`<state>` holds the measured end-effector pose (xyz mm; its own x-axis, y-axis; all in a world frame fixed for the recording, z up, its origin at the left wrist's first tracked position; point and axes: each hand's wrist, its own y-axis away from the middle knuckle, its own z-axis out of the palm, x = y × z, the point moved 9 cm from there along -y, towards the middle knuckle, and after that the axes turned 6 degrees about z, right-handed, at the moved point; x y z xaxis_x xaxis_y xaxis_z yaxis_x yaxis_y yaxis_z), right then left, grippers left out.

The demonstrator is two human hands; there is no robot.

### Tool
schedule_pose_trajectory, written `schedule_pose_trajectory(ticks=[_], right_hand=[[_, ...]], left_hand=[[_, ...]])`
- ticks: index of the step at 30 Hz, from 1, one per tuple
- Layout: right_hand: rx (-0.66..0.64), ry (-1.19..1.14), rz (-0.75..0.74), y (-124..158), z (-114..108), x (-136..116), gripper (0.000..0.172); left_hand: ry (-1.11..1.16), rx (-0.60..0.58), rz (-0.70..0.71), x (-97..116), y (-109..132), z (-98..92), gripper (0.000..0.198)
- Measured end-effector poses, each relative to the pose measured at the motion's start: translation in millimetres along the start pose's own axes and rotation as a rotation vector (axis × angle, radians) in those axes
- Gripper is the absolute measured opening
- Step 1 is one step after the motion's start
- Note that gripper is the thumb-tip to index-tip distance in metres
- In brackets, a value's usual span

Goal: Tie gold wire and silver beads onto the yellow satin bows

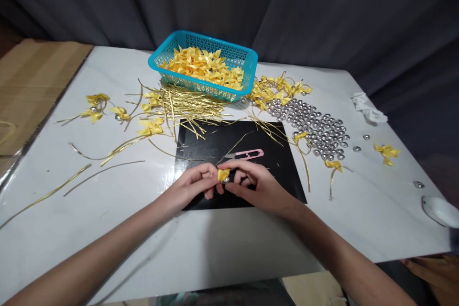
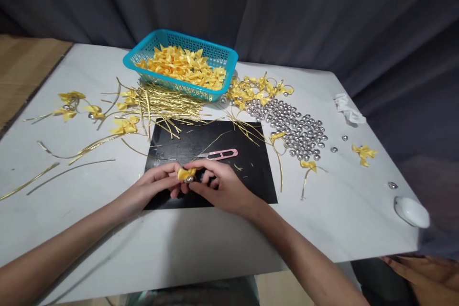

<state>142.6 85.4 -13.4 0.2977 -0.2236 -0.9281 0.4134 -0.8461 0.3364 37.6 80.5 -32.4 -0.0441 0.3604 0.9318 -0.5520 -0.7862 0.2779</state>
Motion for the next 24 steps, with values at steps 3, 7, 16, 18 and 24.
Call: schedule_pose_trajectory(ticks=[3,7,16,18,24], right_hand=[[0.049,-0.039,0.039,-3,-3,7,0.018],[0.059,-0.05,0.017,-1,-3,4,0.021],[0.018,0.0,-0.1,4,6,-8,0.029],[0.058,0.038,-0.114,4,4,-8,0.021],[0.111,0.156,-0.2,6,0,-18,0.009]], left_hand=[[-0.032,-0.016,-0.014,0,1,1.7,0.021],[-0.04,-0.019,-0.024,-1,1,2.9,0.022],[0.012,-0.041,-0.004,-2,0,5.2,0.021],[0.0,-0.043,0.006,0,1,5.3,0.022],[-0.057,-0.059,0.043,4,3,7.1,0.028]])
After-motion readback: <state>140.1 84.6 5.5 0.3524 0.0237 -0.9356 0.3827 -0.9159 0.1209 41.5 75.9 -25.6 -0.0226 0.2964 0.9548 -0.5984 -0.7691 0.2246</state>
